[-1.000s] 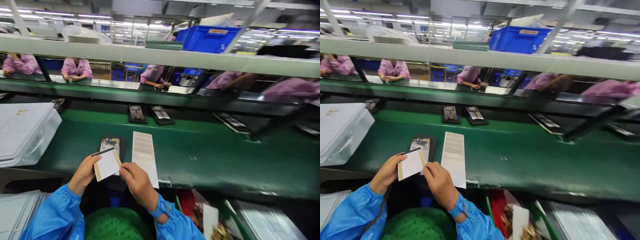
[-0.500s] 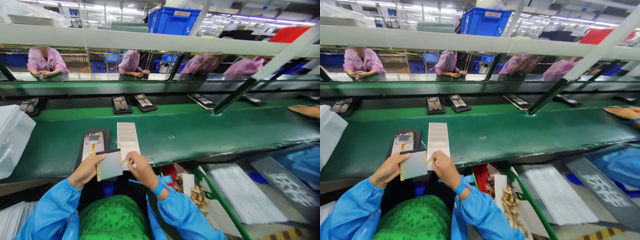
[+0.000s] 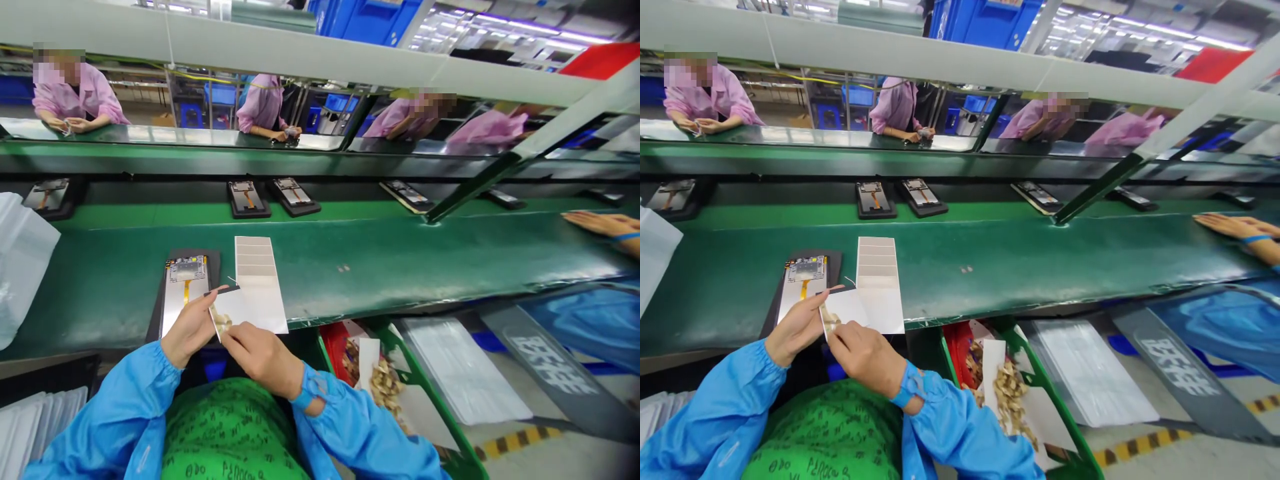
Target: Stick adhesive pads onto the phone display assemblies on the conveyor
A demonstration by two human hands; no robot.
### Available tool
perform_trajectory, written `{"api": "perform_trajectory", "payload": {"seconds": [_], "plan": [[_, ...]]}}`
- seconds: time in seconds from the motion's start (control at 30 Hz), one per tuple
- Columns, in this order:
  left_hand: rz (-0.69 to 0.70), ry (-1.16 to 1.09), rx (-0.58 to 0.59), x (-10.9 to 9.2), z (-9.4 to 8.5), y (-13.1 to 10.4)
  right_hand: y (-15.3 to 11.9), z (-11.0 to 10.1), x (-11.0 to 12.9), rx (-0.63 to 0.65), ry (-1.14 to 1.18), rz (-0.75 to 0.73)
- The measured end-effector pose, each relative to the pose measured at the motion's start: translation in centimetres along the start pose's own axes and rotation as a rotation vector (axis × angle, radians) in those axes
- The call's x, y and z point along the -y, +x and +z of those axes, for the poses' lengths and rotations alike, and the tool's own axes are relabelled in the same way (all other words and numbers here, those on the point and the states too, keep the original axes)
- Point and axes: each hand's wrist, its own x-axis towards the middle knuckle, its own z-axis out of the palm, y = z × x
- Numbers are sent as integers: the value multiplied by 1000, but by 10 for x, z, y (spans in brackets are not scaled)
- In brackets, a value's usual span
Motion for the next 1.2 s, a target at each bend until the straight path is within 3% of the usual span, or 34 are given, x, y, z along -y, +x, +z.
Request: {"api": "perform_trajectory", "payload": {"seconds": [0.2, 0.33, 0.43, 0.53, 0.63, 0.73, 0.83, 0.9, 0.93, 1.0, 1.1, 1.13, 1.2], "plan": [[29, 72, -35, 3, -1, 3, 0, -4, -8, 25, -176, -97], [10, 102, 31, 9, 1, 0, -5, 1, -1, 24, -161, -85], [-50, 108, 165, 15, 5, -6, -7, 8, 4, -54, 1, 68], [-148, 93, 276, 21, 9, -12, -18, 7, -5, -228, 242, 386], [-243, 72, 318, 26, 11, -16, -66, -6, -35, -462, 243, 843], [-275, 52, 340, 28, 11, -14, -158, -22, -69, -591, -45, 1288], [-253, 62, 338, 32, 15, -9, -244, -31, -82, -318, -256, 1512], [-212, 80, 299, 40, 21, -8, -261, -30, -77, -196, -286, 1573], [-183, 88, 271, 46, 25, -8, -254, -27, -70, -175, -257, 1558], [-96, 99, 216, 61, 34, -11, -213, -20, -50, -172, -89, 1397], [66, 112, 168, 78, 44, -20, -123, -12, -13, -139, 409, 842], [114, 122, 162, 79, 44, -24, -96, -11, -2, -98, 495, 704], [206, 193, 156, 71, 37, -34, -56, -8, 10, -85, 611, 566]]}}
